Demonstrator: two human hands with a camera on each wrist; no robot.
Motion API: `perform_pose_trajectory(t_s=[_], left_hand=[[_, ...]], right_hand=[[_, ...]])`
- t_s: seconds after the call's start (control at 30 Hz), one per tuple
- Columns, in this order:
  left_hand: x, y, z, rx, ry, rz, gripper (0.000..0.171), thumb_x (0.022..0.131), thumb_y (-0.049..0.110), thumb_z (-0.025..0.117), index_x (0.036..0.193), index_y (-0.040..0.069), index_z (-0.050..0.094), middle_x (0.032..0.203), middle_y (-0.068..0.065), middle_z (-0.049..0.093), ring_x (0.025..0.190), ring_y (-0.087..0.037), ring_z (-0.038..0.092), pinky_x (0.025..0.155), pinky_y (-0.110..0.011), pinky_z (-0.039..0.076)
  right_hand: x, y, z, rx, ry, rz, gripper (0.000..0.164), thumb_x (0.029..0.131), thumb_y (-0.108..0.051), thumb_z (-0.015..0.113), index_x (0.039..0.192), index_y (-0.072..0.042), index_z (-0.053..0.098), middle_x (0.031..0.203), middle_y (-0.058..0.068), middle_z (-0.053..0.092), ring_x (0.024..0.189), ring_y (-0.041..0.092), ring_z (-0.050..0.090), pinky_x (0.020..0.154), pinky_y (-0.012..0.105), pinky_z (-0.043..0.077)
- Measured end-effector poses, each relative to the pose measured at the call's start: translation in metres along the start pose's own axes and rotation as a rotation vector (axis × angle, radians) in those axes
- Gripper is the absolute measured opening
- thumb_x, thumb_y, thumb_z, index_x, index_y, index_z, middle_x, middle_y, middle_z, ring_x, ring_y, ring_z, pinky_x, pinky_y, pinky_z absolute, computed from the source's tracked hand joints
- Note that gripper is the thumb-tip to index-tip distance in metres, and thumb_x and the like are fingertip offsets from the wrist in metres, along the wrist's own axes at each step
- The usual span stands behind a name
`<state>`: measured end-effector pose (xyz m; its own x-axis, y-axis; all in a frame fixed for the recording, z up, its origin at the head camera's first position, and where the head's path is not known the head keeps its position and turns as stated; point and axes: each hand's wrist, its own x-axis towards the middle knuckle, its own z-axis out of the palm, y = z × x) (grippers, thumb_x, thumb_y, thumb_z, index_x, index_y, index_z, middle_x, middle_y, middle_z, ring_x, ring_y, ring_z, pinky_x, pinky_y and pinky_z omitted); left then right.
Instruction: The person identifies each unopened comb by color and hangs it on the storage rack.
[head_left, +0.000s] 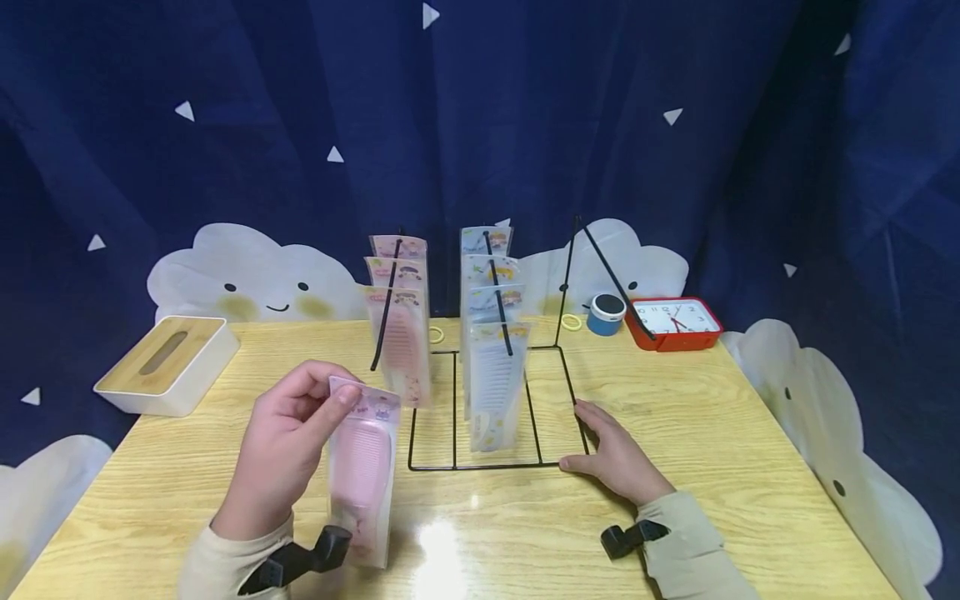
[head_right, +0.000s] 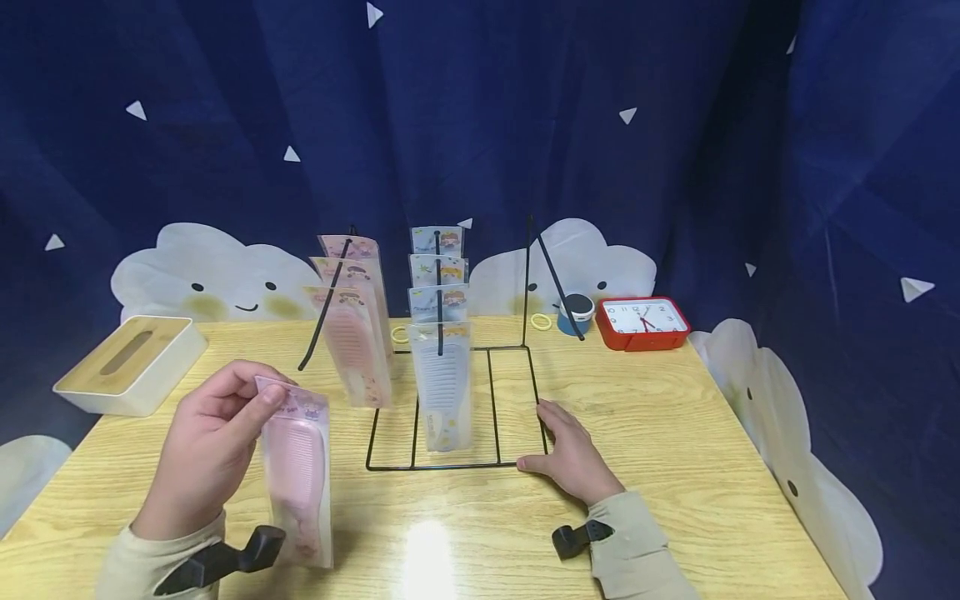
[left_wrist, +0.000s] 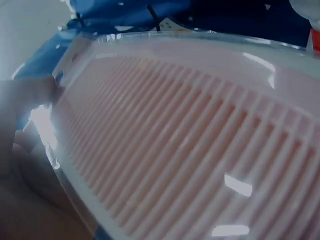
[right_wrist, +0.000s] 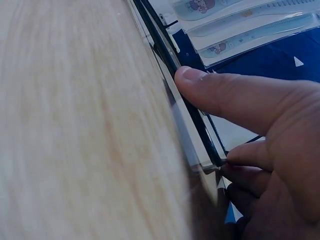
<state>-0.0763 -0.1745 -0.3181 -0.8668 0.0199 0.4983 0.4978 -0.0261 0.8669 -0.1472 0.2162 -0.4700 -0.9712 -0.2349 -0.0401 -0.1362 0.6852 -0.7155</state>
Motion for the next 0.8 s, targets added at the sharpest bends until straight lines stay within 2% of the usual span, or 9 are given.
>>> perform_pose_trajectory(t_s=[0.27,0.5,0.8], left_hand=[[0.010,0.009,0.013,0.067,0.076,-0.053,0.004,0.097,-0.003,0.061,0.099,-0.005,0.064,0.085,-0.007,0.068,0.074,-0.014,0.062,0.063,-0.024,0.051],[0.015,0.005,0.018,0.058,0.102,-0.041,0.006,0.098,-0.002,0.060,0.100,-0.007,0.064,0.086,-0.004,0.067,0.075,-0.012,0.060,0.064,-0.023,0.049],[0.028,-0.007,0.022,0.063,0.134,-0.074,0.008,0.099,0.002,0.060,0.102,-0.006,0.063,0.086,-0.001,0.066,0.078,-0.011,0.059,0.069,-0.023,0.048]], right_hand=[[0.001,-0.001,0.000,0.010,0.004,0.011,0.098,0.079,-0.032,0.086,0.153,0.003,0.034,0.161,0.021,0.027,0.148,0.042,0.023,0.116,0.059,0.024],[0.001,-0.002,0.000,0.007,-0.002,0.009,0.097,0.078,-0.030,0.087,0.153,0.003,0.034,0.161,0.021,0.028,0.148,0.043,0.023,0.116,0.059,0.024],[0.001,-0.002,-0.001,0.004,-0.004,0.015,0.097,0.079,-0.031,0.086,0.154,0.003,0.034,0.161,0.021,0.027,0.148,0.042,0.023,0.116,0.059,0.023]])
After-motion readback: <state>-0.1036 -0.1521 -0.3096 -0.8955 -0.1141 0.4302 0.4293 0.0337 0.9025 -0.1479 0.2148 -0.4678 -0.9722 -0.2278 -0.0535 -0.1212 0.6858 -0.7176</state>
